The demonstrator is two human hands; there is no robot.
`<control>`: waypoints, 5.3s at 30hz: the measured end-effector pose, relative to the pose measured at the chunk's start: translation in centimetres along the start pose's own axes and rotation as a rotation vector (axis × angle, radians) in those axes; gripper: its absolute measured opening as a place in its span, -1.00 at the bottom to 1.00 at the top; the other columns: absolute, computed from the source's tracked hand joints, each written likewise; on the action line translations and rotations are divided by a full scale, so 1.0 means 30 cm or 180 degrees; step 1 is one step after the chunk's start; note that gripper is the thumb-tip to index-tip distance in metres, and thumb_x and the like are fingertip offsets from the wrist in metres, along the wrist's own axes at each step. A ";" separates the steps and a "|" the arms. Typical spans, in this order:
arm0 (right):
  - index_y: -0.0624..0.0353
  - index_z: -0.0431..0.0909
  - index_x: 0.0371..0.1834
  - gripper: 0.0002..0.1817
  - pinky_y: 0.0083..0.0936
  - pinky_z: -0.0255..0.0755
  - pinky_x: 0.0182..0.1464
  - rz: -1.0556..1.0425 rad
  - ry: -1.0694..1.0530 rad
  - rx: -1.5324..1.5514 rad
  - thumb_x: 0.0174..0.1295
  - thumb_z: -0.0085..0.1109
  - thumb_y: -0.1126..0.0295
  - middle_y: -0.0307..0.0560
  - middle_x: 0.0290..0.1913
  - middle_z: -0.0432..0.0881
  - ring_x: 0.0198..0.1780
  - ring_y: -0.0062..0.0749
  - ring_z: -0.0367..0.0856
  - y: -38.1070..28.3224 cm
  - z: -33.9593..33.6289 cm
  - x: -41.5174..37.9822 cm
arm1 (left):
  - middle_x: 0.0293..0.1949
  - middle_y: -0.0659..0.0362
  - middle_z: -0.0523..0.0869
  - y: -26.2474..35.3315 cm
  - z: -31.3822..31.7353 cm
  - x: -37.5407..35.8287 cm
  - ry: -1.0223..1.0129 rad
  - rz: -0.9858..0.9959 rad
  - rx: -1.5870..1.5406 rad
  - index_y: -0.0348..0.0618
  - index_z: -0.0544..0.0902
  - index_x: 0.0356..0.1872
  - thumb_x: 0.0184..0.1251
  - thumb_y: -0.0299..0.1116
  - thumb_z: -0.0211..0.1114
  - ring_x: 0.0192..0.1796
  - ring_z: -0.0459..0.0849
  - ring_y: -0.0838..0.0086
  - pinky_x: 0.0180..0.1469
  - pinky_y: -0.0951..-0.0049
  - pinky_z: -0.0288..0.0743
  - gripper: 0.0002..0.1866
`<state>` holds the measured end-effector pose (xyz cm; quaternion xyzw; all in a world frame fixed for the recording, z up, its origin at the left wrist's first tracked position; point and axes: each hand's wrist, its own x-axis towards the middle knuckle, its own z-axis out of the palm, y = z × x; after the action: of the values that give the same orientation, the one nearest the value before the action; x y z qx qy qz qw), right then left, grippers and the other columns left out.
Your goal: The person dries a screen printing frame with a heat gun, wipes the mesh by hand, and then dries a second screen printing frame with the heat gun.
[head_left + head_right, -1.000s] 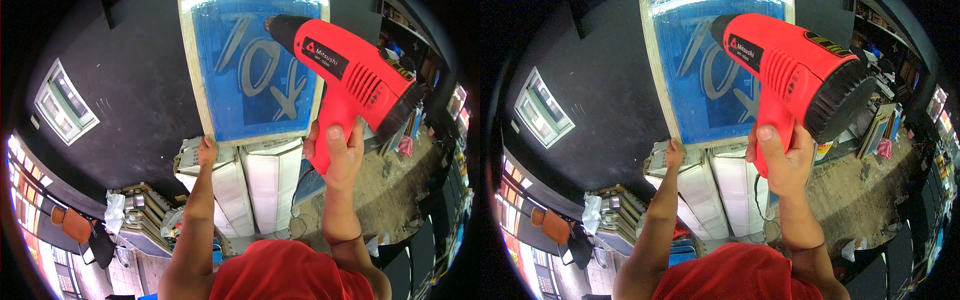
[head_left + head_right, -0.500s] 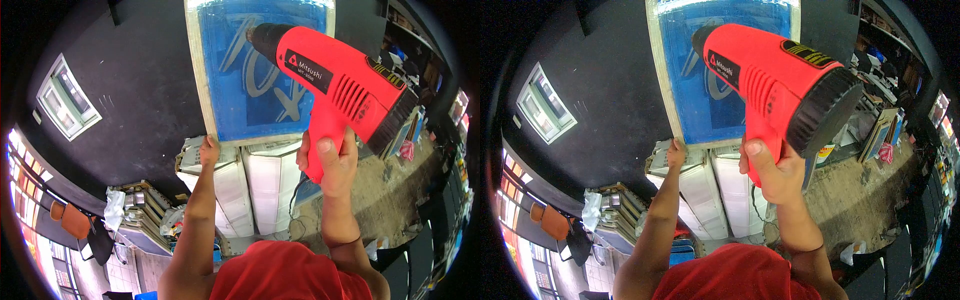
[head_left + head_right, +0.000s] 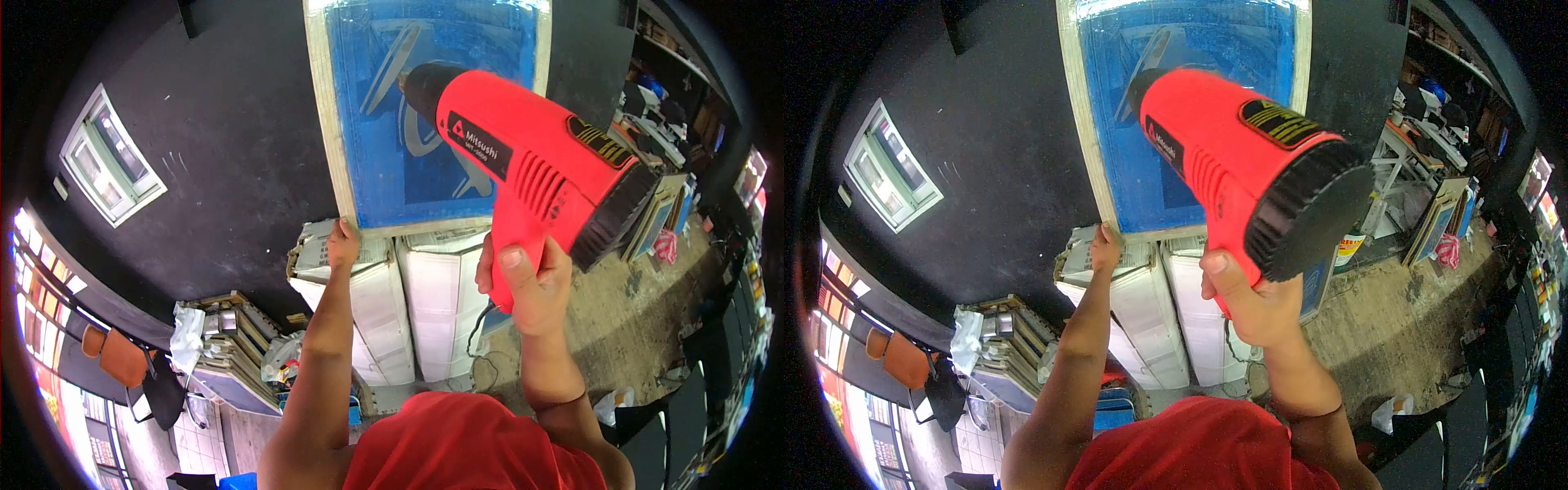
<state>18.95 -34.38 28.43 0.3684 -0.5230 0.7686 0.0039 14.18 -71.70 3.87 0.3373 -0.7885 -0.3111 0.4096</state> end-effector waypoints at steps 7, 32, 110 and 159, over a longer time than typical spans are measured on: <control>0.32 0.52 -0.15 -0.70 -0.50 0.44 -0.46 0.0250 -0.0283 0.0116 0.37 0.24 0.25 -0.10 -0.46 0.58 -0.52 -0.48 0.55 0.038 0.007 -0.045 | -0.12 -0.34 0.68 -0.029 0.016 0.008 -0.0056 -0.0020 -0.0033 -0.15 0.58 -0.06 0.58 0.07 -0.16 -0.03 0.59 -0.40 0.00 -0.24 0.46 -0.50; 0.36 0.50 -0.10 -0.61 -0.51 0.42 -0.47 -0.0431 0.0327 -0.0339 0.38 0.22 0.16 -0.04 -0.38 0.58 -0.52 -0.43 0.55 0.012 -0.030 0.021 | 0.00 -0.38 0.65 -0.011 -0.002 0.008 -0.0305 -0.0126 0.0046 -0.28 0.56 0.12 0.58 0.13 -0.24 0.10 0.56 -0.39 0.13 -0.19 0.44 -0.35; 0.34 0.51 -0.14 -0.62 -0.56 0.39 -0.51 -0.0346 -0.0459 -0.0665 0.28 0.34 0.21 -0.09 -0.42 0.55 -0.51 -0.47 0.53 0.021 -0.049 -0.041 | -0.10 -0.35 0.69 -0.052 0.022 0.018 -0.0190 0.0008 0.0044 -0.24 0.59 0.07 0.58 0.12 -0.20 0.02 0.60 -0.39 0.03 -0.20 0.47 -0.40; 0.32 0.49 -0.02 -0.67 -0.54 0.42 -0.46 -0.0011 -0.0439 -0.0734 0.28 0.28 0.34 -0.15 -0.42 0.56 -0.51 -0.50 0.52 0.034 -0.057 -0.106 | -0.08 -0.36 0.67 -0.031 0.012 0.011 -0.0154 0.0012 0.0035 -0.25 0.57 0.07 0.60 0.06 -0.19 0.03 0.59 -0.38 0.05 -0.19 0.48 -0.43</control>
<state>19.90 -32.27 25.50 0.4184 -0.6063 0.6762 0.0116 13.97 -72.42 3.13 0.3304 -0.8005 -0.3141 0.3892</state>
